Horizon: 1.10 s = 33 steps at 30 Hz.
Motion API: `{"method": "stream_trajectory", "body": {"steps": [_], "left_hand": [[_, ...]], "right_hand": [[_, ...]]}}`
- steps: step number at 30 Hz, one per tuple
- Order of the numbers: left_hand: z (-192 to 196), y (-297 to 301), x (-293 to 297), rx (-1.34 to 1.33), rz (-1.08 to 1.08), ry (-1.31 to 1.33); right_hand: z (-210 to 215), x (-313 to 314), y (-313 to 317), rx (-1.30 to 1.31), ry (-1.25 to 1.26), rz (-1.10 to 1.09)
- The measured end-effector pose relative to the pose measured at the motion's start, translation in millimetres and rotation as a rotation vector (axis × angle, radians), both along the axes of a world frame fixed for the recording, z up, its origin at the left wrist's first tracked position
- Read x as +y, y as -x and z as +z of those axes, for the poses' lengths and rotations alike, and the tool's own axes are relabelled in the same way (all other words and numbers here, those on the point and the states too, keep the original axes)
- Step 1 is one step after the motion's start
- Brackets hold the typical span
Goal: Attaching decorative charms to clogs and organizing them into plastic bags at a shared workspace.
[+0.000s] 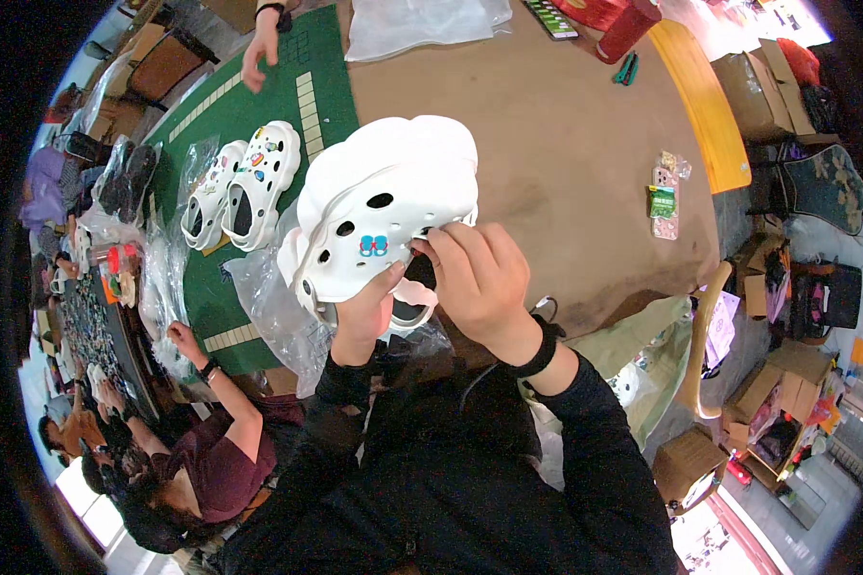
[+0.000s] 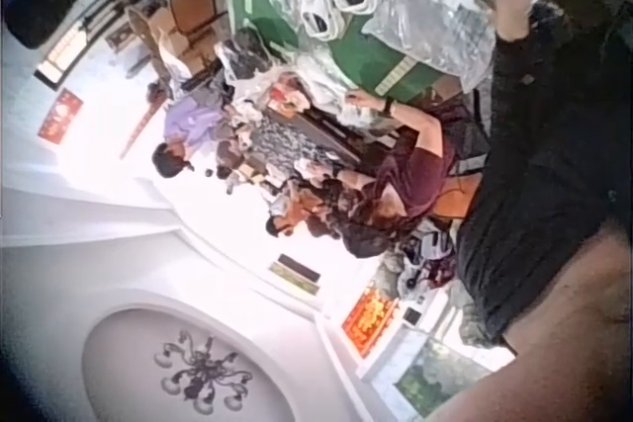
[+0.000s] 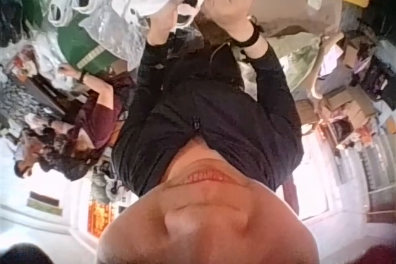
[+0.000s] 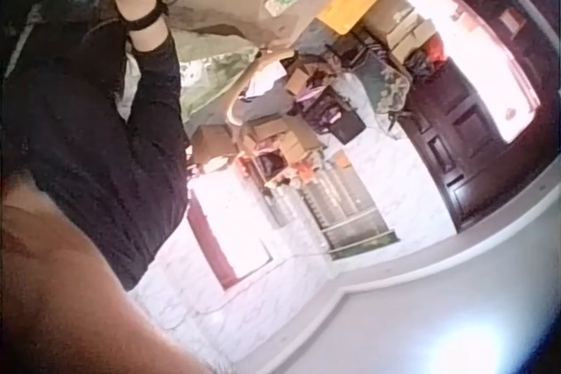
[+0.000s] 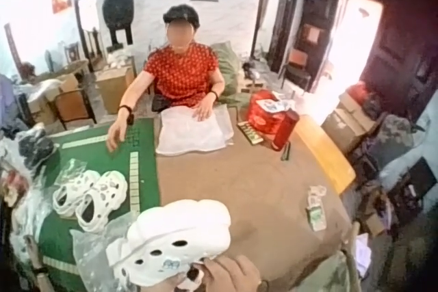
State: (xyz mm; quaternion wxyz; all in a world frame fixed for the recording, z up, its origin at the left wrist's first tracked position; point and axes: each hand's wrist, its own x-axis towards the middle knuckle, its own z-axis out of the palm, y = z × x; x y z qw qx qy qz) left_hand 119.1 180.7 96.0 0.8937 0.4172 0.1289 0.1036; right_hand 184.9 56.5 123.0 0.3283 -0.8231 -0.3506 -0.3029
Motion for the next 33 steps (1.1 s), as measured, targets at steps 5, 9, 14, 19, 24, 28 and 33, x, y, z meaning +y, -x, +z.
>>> {"method": "stream_trajectory", "body": {"steps": [5, 9, 14, 19, 24, 28, 33], "left_hand": [[0, -2, -4, -0.013, 0.075, -0.041], [3, -3, -7, -0.01, 0.077, -0.036], [5, -3, -7, 0.018, 0.026, -0.011], [-1, -2, -4, 0.016, 0.034, -0.106], [-4, 2, 2, 0.022, 0.008, -0.221], [0, 5, 12, 0.051, -0.024, -0.212], [1, 4, 20, 0.04, -0.081, -0.242]], "right_hand": [[3, 3, -2, 0.116, -0.049, -0.001], [6, 3, -2, 0.136, 0.022, -0.033], [11, 2, 1, 0.148, 0.176, -0.114], [3, 2, -2, 0.161, 0.138, -0.079], [1, 6, 7, 0.351, -0.155, -0.009], [16, 10, 13, 0.792, -0.327, 0.027], [24, 8, 8, 1.241, -0.47, 0.073]]}}
